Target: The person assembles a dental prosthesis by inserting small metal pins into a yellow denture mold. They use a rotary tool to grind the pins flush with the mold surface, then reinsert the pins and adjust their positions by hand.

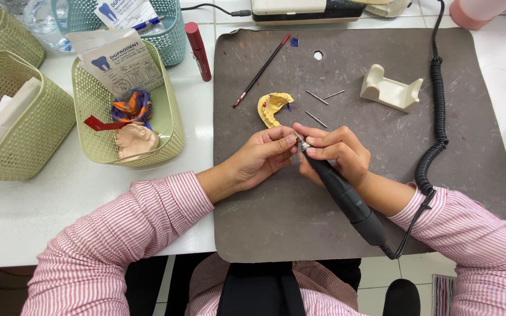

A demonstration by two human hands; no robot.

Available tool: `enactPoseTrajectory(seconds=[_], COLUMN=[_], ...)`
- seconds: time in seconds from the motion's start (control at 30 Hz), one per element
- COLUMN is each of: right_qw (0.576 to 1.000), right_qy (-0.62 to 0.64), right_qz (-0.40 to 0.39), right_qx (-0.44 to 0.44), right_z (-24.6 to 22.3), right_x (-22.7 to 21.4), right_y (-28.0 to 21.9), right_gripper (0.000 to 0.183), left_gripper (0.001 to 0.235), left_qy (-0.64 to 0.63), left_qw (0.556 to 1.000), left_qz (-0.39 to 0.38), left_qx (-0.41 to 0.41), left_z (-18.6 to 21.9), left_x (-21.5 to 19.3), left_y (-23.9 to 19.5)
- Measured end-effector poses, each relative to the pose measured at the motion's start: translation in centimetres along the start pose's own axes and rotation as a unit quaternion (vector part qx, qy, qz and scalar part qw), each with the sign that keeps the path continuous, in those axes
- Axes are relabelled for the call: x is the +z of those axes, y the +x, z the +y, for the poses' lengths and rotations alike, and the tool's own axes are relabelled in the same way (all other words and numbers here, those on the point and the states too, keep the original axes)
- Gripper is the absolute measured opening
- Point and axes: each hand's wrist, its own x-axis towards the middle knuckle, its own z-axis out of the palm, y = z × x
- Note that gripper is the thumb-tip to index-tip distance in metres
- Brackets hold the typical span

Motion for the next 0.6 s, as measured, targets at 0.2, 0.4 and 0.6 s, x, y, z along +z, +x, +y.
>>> enactPoseTrajectory(seconds=[0.2, 0.4, 0.6], right_qw=[1.000, 1.000, 1.000], right_qy=[0.008, 0.007, 0.012], right_qz=[0.004, 0.003, -0.001], right_qx=[-0.008, -0.008, 0.000], right_z=[0.21, 0.23, 0.17], right_x=[0.13, 0.06, -0.05], right_y=[-0.11, -0.19, -0.14], right_gripper=[0.031, 0.031, 0.030], left_gripper=[0.013, 0.014, 0.011], left_qy=[0.006, 0.000, -0.001], left_qw=[1.000, 1.000, 1.000], left_qz=[0.000, 0.000, -0.012], left_qx=[0.001, -0.003, 0.008], left_z=[0.01, -0.05, -0.36], left_x=[0.00, -0.02, -0.44], left_y=[0.01, -0.06, 0.09])
